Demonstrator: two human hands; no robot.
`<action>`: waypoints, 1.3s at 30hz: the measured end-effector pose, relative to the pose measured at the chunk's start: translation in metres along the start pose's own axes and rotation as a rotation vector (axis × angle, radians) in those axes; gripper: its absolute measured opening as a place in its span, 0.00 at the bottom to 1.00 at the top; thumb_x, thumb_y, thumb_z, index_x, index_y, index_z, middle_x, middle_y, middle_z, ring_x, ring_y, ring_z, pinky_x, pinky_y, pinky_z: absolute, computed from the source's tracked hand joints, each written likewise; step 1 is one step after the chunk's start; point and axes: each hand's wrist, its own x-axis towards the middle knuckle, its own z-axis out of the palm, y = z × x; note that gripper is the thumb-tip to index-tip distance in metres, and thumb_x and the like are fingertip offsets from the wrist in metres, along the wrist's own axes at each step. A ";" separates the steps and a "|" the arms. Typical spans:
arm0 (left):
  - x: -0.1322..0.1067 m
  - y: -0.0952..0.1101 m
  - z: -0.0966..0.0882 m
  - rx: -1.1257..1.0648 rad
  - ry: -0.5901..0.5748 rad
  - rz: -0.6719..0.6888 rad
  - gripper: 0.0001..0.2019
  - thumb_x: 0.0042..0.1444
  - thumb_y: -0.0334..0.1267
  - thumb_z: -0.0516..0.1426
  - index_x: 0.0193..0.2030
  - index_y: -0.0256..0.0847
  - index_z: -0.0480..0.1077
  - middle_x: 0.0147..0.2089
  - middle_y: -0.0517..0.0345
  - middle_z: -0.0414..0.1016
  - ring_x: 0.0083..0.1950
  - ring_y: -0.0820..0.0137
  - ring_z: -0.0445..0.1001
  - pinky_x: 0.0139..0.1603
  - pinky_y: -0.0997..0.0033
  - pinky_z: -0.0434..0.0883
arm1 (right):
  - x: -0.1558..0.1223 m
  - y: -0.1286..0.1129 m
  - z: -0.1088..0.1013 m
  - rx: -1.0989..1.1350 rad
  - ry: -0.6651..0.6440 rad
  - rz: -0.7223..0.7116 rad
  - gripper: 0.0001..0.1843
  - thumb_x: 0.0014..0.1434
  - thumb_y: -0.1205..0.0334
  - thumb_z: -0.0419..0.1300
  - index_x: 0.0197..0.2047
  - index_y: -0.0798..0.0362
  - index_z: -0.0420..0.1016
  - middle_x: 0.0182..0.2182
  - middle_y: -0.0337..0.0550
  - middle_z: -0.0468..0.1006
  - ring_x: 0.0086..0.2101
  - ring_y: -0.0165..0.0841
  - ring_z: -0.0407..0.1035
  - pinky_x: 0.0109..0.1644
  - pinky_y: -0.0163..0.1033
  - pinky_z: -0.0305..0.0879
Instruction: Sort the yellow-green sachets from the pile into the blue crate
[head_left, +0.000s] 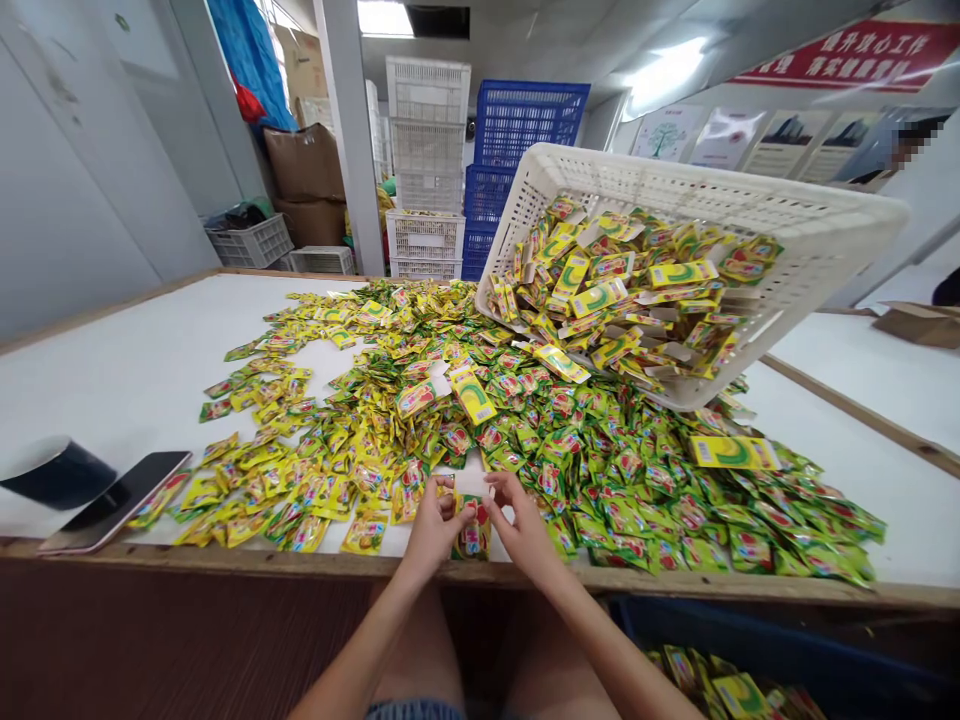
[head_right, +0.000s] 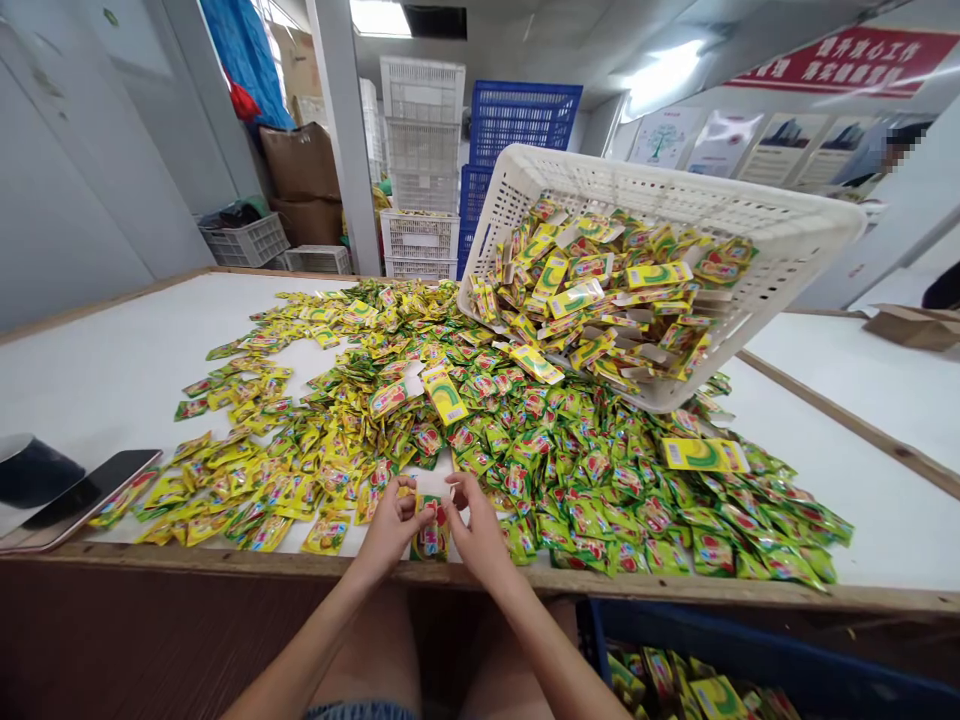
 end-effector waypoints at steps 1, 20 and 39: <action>-0.001 0.001 0.001 -0.017 -0.006 0.003 0.21 0.47 0.38 0.61 0.40 0.45 0.51 0.29 0.63 0.73 0.30 0.70 0.74 0.34 0.70 0.69 | -0.004 0.002 0.003 0.077 0.039 0.028 0.12 0.58 0.59 0.52 0.46 0.52 0.62 0.31 0.41 0.71 0.32 0.32 0.67 0.38 0.36 0.63; -0.007 0.021 0.003 0.229 -0.036 0.263 0.08 0.53 0.35 0.56 0.40 0.40 0.67 0.41 0.52 0.74 0.45 0.66 0.72 0.47 0.66 0.67 | -0.004 -0.002 -0.001 0.064 0.047 -0.088 0.10 0.58 0.60 0.54 0.42 0.51 0.72 0.37 0.44 0.75 0.39 0.34 0.68 0.44 0.39 0.64; -0.006 0.015 0.002 0.263 0.075 0.180 0.09 0.50 0.40 0.58 0.36 0.39 0.72 0.37 0.54 0.75 0.40 0.66 0.73 0.43 0.69 0.67 | -0.008 -0.007 0.000 0.021 0.050 -0.007 0.09 0.57 0.58 0.53 0.39 0.52 0.69 0.33 0.43 0.74 0.32 0.32 0.69 0.38 0.37 0.65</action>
